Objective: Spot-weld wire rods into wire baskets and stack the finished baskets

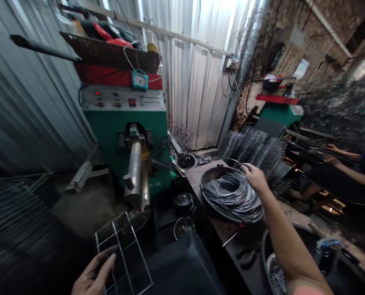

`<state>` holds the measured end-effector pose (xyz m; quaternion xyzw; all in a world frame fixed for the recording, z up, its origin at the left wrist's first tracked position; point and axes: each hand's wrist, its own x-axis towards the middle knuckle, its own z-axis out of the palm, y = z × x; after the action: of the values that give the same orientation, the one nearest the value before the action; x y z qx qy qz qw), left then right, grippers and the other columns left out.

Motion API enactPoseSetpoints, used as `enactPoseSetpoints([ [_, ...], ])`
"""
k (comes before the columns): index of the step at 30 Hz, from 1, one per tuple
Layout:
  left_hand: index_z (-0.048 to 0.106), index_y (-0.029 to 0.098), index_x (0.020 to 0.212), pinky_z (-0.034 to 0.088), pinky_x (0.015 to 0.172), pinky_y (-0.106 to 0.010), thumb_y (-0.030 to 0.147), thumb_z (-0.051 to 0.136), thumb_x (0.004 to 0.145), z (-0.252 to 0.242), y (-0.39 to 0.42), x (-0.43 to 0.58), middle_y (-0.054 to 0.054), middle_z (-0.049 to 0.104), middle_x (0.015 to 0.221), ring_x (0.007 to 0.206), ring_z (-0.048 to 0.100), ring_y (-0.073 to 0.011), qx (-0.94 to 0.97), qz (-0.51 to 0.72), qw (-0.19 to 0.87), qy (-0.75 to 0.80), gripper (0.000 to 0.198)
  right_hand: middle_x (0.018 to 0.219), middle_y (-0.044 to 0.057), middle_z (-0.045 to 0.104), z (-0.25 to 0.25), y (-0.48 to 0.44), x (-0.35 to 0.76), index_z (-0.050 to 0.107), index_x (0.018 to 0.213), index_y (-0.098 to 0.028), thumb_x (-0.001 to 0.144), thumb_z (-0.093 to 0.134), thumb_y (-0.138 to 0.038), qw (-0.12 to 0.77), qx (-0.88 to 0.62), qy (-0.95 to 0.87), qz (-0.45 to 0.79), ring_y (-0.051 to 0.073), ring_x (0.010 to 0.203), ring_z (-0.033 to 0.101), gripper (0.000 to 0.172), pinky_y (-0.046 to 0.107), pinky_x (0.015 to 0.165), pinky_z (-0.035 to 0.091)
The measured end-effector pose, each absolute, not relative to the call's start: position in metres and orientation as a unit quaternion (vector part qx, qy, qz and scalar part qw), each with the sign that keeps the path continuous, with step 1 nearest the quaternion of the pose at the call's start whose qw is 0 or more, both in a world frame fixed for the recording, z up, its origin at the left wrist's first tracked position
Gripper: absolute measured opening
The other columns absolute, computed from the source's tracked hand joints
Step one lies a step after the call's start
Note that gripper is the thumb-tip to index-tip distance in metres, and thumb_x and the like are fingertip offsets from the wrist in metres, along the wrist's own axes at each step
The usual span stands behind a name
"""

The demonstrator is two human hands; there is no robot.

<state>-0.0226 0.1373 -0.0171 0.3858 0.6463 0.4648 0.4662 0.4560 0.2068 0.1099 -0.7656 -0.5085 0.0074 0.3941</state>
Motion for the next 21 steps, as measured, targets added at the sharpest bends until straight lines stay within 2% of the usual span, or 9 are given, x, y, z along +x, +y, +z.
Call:
enactPoseSetpoints([
  [3, 0.063, 0.016, 0.094, 0.045, 0.058, -0.024, 0.054, 0.065, 0.06, -0.013, 0.138, -0.02, 0.001, 0.059, 0.065, 0.064, 0.056, -0.0151, 0.42, 0.502, 0.452, 0.606, 0.05, 0.081, 0.003, 0.068, 0.148, 0.164, 0.419, 0.067, 0.093, -0.02, 0.083, 0.051, -0.037, 0.375, -0.648, -0.663, -0.01, 0.018, 0.076, 0.061, 0.026, 0.025, 0.072, 0.046],
  [6, 0.063, 0.015, 0.093, 0.038, 0.054, -0.021, 0.053, 0.058, 0.07, -0.009, 0.14, -0.014, 0.003, 0.051, 0.061, 0.058, 0.047, -0.0109, 0.457, 0.529, 0.429, 0.572, 0.045, 0.076, 0.002, 0.065, 0.159, 0.142, 0.379, 0.065, 0.093, -0.019, 0.083, 0.049, -0.042, 0.376, -0.568, -0.731, 0.036, 0.016, 0.069, 0.058, 0.029, 0.023, 0.066, 0.046],
  [13, 0.065, 0.011, 0.086, 0.033, 0.054, -0.023, 0.055, 0.033, 0.083, 0.015, 0.119, -0.004, -0.002, 0.053, 0.066, 0.06, 0.044, -0.0116, 0.492, 0.555, 0.456, 0.492, 0.054, 0.074, 0.002, 0.06, 0.09, 0.159, 0.289, 0.062, 0.087, -0.018, 0.083, 0.047, -0.043, 0.387, -0.449, -0.772, 0.227, 0.015, 0.069, 0.055, 0.03, 0.024, 0.067, 0.045],
  [18, 0.057, 0.014, 0.069, 0.032, 0.055, -0.023, 0.051, 0.043, 0.081, 0.016, 0.094, -0.015, 0.001, 0.049, 0.062, 0.056, 0.04, -0.0099, 0.503, 0.529, 0.457, 0.509, 0.041, 0.073, 0.001, 0.057, 0.051, 0.16, 0.264, 0.06, 0.087, -0.017, 0.083, 0.047, -0.043, 0.368, -0.433, -0.76, 0.314, 0.015, 0.068, 0.052, 0.029, 0.024, 0.065, 0.043],
  [21, 0.051, 0.016, 0.062, 0.032, 0.057, -0.023, 0.049, 0.045, 0.08, 0.011, 0.088, -0.016, 0.003, 0.045, 0.058, 0.056, 0.039, -0.0096, 0.523, 0.509, 0.424, 0.536, 0.038, 0.075, 0.002, 0.058, 0.049, 0.155, 0.25, 0.06, 0.085, -0.016, 0.084, 0.046, -0.044, 0.3, -0.411, -0.781, 0.364, 0.016, 0.071, 0.053, 0.031, 0.025, 0.068, 0.043],
])
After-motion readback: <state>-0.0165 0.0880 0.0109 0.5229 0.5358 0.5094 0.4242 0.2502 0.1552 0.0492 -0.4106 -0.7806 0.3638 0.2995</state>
